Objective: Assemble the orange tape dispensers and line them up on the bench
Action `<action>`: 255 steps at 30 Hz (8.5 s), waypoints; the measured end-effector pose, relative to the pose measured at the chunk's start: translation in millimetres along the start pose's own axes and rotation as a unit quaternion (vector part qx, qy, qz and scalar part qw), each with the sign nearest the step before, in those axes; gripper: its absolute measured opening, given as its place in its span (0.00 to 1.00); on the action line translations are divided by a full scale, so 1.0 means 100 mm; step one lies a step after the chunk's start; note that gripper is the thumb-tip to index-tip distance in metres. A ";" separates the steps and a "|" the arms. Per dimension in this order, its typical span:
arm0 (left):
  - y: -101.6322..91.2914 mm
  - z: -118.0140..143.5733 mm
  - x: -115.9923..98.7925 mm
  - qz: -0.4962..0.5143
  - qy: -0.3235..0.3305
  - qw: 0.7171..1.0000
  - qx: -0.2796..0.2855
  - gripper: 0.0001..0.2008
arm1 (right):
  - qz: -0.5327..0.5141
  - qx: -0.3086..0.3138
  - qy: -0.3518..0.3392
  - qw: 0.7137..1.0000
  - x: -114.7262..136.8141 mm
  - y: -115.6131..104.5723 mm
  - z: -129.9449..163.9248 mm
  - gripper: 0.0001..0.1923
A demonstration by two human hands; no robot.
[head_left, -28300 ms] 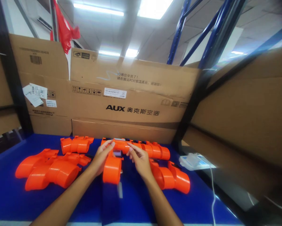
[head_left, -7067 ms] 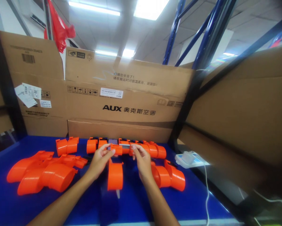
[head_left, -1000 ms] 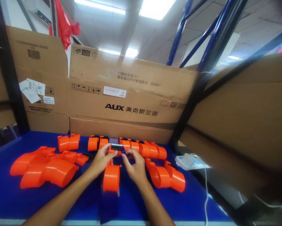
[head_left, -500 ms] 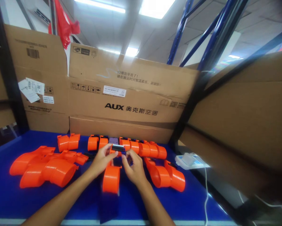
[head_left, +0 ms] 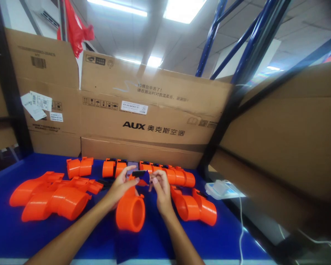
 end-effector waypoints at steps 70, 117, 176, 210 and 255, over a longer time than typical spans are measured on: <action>0.04 0.05 0.18 0.191 -0.109 0.976 0.003 0.19 | -0.077 -0.055 0.167 0.981 -0.20 0.01 -0.03 0.23; -0.20 -0.03 -0.10 0.023 0.108 0.990 -0.092 0.27 | -0.059 0.026 0.089 0.994 -0.06 -0.06 -0.08 0.21; -0.21 -0.02 -0.36 -0.132 0.204 0.968 -0.061 0.21 | 0.355 -0.017 -0.232 0.906 0.35 0.02 0.12 0.35; -0.47 0.10 -0.88 -0.388 0.222 0.890 -0.085 0.30 | 0.041 -0.041 0.104 0.993 -0.30 -0.13 -0.04 0.37; -1.65 -0.44 -1.54 -0.808 -0.037 0.585 -0.056 0.26 | 0.098 -0.046 0.053 0.993 -0.13 -0.13 0.00 0.33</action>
Point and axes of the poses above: each hand's wrist, its own z-axis away from the middle knuckle, its own y-axis out of the palm, x = y × z, the point moved 7 cm from there along -z, towards the middle knuckle, and after that the axes turned 12 degrees about z, right-handed, at the moved point
